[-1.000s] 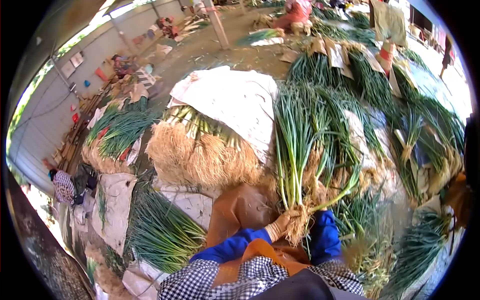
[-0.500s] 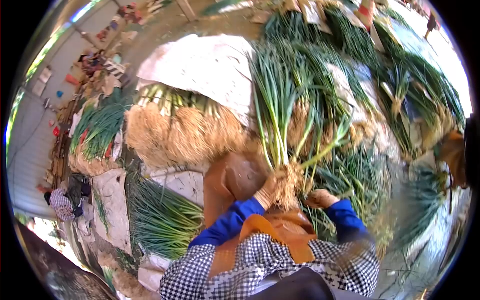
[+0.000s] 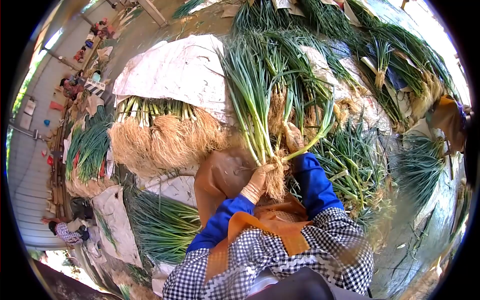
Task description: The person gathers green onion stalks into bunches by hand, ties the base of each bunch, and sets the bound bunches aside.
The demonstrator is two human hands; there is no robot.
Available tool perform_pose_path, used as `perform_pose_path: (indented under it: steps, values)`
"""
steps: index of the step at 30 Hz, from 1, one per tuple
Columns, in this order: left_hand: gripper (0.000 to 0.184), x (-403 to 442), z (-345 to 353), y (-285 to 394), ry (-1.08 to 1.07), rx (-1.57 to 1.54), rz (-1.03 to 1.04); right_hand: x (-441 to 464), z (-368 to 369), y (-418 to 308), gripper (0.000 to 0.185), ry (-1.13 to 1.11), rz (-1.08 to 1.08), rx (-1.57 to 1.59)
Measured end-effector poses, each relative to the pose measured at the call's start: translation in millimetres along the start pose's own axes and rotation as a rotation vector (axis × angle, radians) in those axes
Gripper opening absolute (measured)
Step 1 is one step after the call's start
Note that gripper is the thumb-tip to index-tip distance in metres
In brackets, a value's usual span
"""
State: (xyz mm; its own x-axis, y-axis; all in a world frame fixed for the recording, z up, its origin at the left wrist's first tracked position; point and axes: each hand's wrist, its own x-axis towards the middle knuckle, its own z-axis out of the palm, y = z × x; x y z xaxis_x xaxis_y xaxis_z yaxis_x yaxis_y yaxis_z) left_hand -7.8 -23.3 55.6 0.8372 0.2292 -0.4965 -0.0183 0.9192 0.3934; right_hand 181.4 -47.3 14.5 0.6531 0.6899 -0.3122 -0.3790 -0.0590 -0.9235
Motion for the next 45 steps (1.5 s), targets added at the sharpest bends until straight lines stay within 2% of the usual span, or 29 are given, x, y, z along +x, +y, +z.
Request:
perform_pose_path:
  steps: [1,2,4,5,6,7,9,10,12,13,14,16,17,18,20,22,24,26,27,30,32,36,38,39,40,42,43,44,45]
  values:
    - [0.022,7.1,-17.7,-6.6,0.061,0.1,0.014,8.6,-0.5,21.6,0.024,0.048,-0.166,0.053]
    - [0.023,11.8,-21.2,-8.4,0.118,0.201,0.028,6.7,-1.5,21.6,0.024,0.052,-0.164,0.052]
    - [0.018,9.4,-11.2,-23.2,0.175,0.247,0.009,-5.8,-5.5,25.3,0.027,0.314,-0.202,-0.653]
    - [0.017,7.6,-5.0,-29.5,0.177,0.27,0.012,-14.8,2.8,25.9,0.029,0.38,-0.337,-0.553]
    - [0.019,-0.6,11.9,-28.7,0.216,0.286,-0.006,-39.1,12.3,-11.6,0.036,0.338,-0.239,-0.723]
    - [0.021,-0.8,11.7,-27.8,0.079,0.144,-0.032,-20.6,-1.4,18.9,0.037,0.219,-0.248,-0.489]
    - [0.029,3.9,-14.4,-27.9,-0.097,-0.227,-0.166,-36.5,-9.6,-4.3,0.036,-0.164,0.026,0.094]
    - [0.031,-0.9,-8.3,-21.8,-0.136,-0.233,-0.069,-36.6,-2.4,-4.7,0.034,-0.155,0.079,0.388]
    - [0.032,-2.6,-10.3,-12.2,-0.188,-0.27,-0.037,-51.9,-9.0,-24.6,0.039,-0.345,0.004,0.028]
    - [0.032,-3.3,-10.2,-8.1,-0.202,-0.28,-0.035,-61.5,-2.4,-8.5,0.043,-0.357,-0.022,0.046]
    - [0.033,-4.8,-10.0,-5.5,-0.208,-0.287,-0.033,-58.3,-1.9,15.7,0.035,-0.265,-0.153,0.008]
    - [0.034,-7.1,-11.3,-2.1,-0.217,-0.296,-0.038,-92.8,8.2,-33.1,0.031,-0.035,-0.165,-0.934]
    - [0.035,-7.9,-11.9,-0.7,-0.222,-0.301,-0.039,-104.2,10.7,-33.4,0.032,-0.009,-0.316,-1.065]
    - [0.035,-9.1,-12.9,0.4,-0.226,-0.297,-0.035,-119.1,6.8,-37.2,0.035,-0.131,-0.534,-0.951]
    - [0.037,-11.3,-10.9,3.3,-0.236,-0.295,-0.037,-147.3,-4.8,-68.2,0.035,-0.354,-0.252,-0.763]
    - [0.038,-11.5,-9.4,5.6,-0.244,-0.292,-0.041,-164.3,-35.2,-84.6,0.033,-0.603,-0.019,-1.045]
    - [0.039,-13.5,-9.5,7.9,-0.25,-0.292,-0.039,-172.6,-70.9,-77.0,0.031,-0.717,0.227,-0.869]
    - [0.041,-14.6,-8.6,9.8,-0.267,-0.289,-0.041,-139.2,-155.6,37.4,0.031,-0.875,0.272,-1.637]
    - [0.041,-15.7,-7.4,10.5,-0.276,-0.285,-0.046,-136.3,-155.9,33.7,0.031,-0.86,0.281,-1.635]
    - [0.043,-17.8,-2.3,13.9,-0.291,-0.285,-0.031,-104.5,-127.9,3.4,0.044,0.048,0.135,-1.256]
    - [0.045,-15.7,-6.4,16.1,-0.284,-0.283,-0.045,-79.0,-103.1,19.1,0.047,0.199,-0.083,-1.179]
    - [0.052,-12.1,-20.4,14.6,-0.239,-0.158,0.014,-36.9,-78.4,38.6,0.041,0.014,-0.1,-1.129]
    - [0.052,-21.7,0.0,15.8,-0.351,-0.22,0.075,-50.8,-66.3,17.0,0.033,-0.015,-0.057,-0.48]
    - [0.051,-26.3,14.5,14.6,-0.209,-0.213,0.071,-60.8,-67.2,6.2,0.028,-0.137,-0.011,-0.056]
    - [0.051,-28.4,22.4,13.5,-0.069,-0.206,0.063,-70.9,-73.9,-7.2,0.031,-0.263,0.135,0.031]
    - [0.048,-12.8,-7.5,-0.9,-0.272,-0.299,-0.073,-72.3,-67.7,17.0,0.038,-0.206,0.039,0.306]
    - [0.047,-7.6,-14.5,-9.6,-0.184,-0.22,-0.074,-86.3,-64.2,9.1,0.045,-0.237,-0.071,0.144]
    - [0.046,-6.2,-14.2,-16.0,-0.095,-0.139,-0.074,-75.2,-63.9,21.1,0.051,-0.147,-0.222,-0.201]
    - [0.042,-2.8,-10.4,-28.1,-0.027,-0.068,0.006,-65.1,-64.9,31.3,0.051,-0.223,-0.132,-0.063]
